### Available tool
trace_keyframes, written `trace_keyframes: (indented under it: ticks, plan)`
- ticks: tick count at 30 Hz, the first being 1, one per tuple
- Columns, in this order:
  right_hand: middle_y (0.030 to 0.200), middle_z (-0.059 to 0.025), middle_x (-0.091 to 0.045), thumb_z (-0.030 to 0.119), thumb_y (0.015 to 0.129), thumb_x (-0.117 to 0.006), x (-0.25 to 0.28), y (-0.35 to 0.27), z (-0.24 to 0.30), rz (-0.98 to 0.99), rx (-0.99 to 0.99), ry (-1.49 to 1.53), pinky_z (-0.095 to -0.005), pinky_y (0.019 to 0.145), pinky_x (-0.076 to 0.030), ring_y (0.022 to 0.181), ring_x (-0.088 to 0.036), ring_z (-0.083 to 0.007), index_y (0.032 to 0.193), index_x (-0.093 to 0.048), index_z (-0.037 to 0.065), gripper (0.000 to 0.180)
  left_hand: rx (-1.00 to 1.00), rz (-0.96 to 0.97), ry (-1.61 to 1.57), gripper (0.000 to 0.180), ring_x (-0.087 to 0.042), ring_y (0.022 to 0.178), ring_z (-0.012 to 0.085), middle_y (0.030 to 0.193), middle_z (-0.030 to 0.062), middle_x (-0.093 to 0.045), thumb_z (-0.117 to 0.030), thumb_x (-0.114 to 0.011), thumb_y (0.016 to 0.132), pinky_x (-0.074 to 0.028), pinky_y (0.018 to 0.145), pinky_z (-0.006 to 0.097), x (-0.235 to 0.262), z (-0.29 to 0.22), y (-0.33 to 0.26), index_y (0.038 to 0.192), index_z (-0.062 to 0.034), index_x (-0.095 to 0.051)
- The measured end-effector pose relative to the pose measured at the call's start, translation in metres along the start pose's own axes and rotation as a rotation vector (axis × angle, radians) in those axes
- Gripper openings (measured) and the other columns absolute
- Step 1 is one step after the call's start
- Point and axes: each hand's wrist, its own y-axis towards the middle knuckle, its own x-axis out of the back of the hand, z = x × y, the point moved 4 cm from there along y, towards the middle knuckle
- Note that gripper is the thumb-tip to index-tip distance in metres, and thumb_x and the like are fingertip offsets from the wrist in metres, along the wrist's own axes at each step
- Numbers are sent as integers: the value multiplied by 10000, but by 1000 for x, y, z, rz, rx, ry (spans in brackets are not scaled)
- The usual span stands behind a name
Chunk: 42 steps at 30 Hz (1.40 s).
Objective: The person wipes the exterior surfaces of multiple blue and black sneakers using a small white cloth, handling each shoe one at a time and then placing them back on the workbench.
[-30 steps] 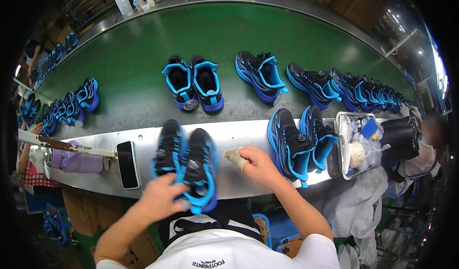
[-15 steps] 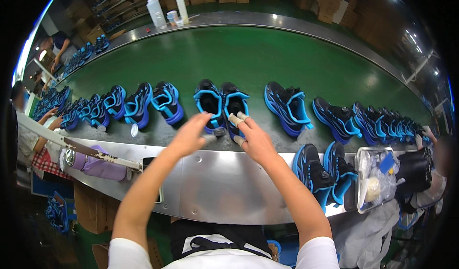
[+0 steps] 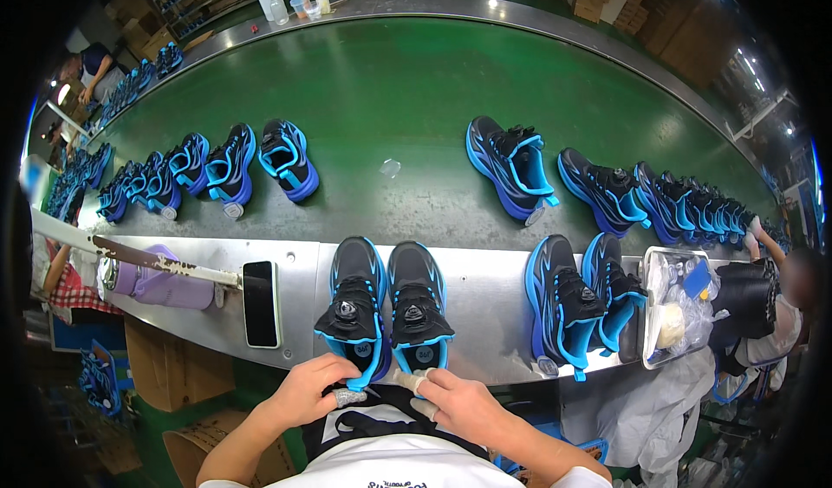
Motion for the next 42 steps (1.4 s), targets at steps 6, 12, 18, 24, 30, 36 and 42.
trace_keyframes:
  ticks: [6, 12, 18, 24, 30, 36, 42]
  plan:
    - [1276, -163, -522, 79, 648, -791, 56, 19, 48, -491, 112, -327, -448, 931, -439, 1077, -515, -368, 1261, -612, 98, 639, -87, -701, 377, 559, -539, 978, 327, 1169, 144, -567, -65, -780, 687, -468, 827, 396, 22, -35, -8, 1218, -68, -605]
    - [993, -116, -617, -38, 615, -698, 20, 32, 30, -360, 201, -256, -411, 768, -517, 930, -611, -320, 1215, -606, 80, 618, -160, -538, 391, 530, -577, 800, 312, 896, 114, -601, 73, -660, 600, -495, 696, 392, 6, -22, 6, 1116, -42, -623]
    - [986, -118, -619, -48, 650, -674, 18, 35, 44, -359, 55, -163, -420, 728, -532, 866, -629, -338, 1173, -609, 83, 543, -6, -538, 389, 529, -587, 799, 343, 892, 131, -557, 34, -684, 633, -493, 694, 421, 2, -39, -2, 1149, -61, -616]
    - [1148, -185, -536, -34, 663, -690, 15, 27, 64, -281, 43, -110, -424, 795, -528, 936, -602, -361, 1183, -604, 104, 546, 115, -399, 403, 546, -598, 918, 378, 1204, 210, -507, -20, -706, 676, -518, 797, 422, -8, -47, -22, 1202, -136, -617]
    - [1092, -169, -542, 31, 726, -656, -12, -2, 60, -252, 278, -482, -383, 786, -541, 1016, -560, -346, 1039, -612, 91, 322, 42, -423, 595, 583, -595, 973, 372, 1336, 271, -460, -64, -723, 694, -506, 769, 430, -32, -43, -38, 1260, -109, -591]
    - [1141, -316, -501, 74, 776, -647, -39, -25, 68, -323, 202, -608, -423, 858, -527, 1039, -543, -428, 1089, -565, -60, 350, 123, -396, 627, 695, -530, 1131, 390, 1435, 321, -339, -110, -707, 732, -425, 841, 444, -50, -61, -47, 1390, -57, -487]
    - [1388, -386, -355, 214, 822, -714, -20, -53, 95, -212, 166, -169, -481, 1042, -401, 1180, -469, -505, 1425, -403, 29, 703, 130, -380, 501, 662, -464, 1231, 395, 1504, 282, -264, -125, -661, 770, -332, 967, 502, -45, -84, -70, 1403, -66, -477]
